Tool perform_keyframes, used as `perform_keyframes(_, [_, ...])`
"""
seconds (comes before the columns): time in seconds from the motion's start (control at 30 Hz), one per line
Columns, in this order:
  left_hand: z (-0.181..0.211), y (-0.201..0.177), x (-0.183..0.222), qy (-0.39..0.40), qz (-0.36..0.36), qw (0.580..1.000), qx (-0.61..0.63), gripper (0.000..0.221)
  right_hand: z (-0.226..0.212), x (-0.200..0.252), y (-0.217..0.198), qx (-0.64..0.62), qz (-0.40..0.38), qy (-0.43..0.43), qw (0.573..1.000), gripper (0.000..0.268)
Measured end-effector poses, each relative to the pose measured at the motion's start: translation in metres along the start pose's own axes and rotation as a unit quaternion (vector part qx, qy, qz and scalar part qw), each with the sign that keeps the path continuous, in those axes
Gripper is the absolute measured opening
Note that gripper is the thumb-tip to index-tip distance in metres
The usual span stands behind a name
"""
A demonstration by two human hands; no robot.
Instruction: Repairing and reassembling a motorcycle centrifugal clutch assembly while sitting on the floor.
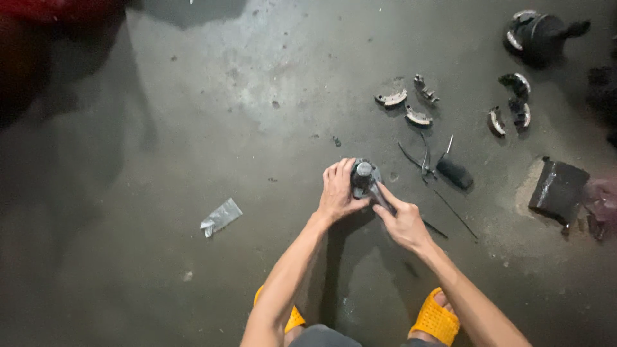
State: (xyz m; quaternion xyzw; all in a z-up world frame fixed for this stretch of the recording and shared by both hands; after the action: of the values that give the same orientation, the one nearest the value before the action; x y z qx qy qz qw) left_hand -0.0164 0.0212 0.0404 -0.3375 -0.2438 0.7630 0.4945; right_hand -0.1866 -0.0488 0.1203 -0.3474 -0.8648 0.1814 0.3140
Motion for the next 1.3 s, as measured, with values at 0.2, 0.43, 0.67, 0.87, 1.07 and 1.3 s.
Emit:
perform_keyframes(0.2, [-0.009, 0.01, 0.006, 0.027, -0.018, 0.987, -0.155, 0.116, 0.037, 0.011, -0.057, -0.029, 0.195, 0.03, 0.98, 0.051])
perform_keyframes(0.43, [-0.012, -0.019, 0.011, -0.011, -0.042, 0.995, -0.086, 0.114, 0.198, -0.037, -0.133, 0.162, 0.347, 0.052, 0.922, 0.049])
perform_keyframes(0.67, [-0.023, -0.05, 0.021, -0.085, 0.078, 0.993, 0.025, 0.038, 0.172, -0.042, -0.122, 0.282, 0.349, 0.049, 0.892, 0.037])
perform_keyframes(0.87, [-0.046, -0.023, 0.028, -0.19, -0.02, 0.978, 0.086, 0.018, 0.095, -0.059, -0.008, 0.002, 0.16, 0.003, 0.987, 0.033])
perform_keyframes(1.07, [-0.04, -0.014, 0.029, -0.238, -0.023, 0.962, 0.133, 0.018, 0.084, -0.081, 0.043, -0.16, 0.059, 0.118, 0.978, 0.042])
perform_keyframes(1.3, [-0.037, -0.017, 0.018, -0.305, -0.002, 0.932, 0.196, 0.02, 0.04, -0.114, 0.003, 0.049, 0.058, -0.14, 0.987, 0.012])
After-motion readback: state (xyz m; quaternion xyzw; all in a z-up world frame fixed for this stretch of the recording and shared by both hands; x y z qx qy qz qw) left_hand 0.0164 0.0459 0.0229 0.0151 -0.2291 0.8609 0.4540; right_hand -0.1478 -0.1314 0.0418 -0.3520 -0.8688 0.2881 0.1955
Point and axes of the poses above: each hand's wrist, its own x-axis away from the middle knuckle, its own y-axis out of the palm, z = x × y, the point moved 4 cm from there along -x, towards the middle knuckle, and after that the axes turned 8 degrees about y, right-handed, at the moved point
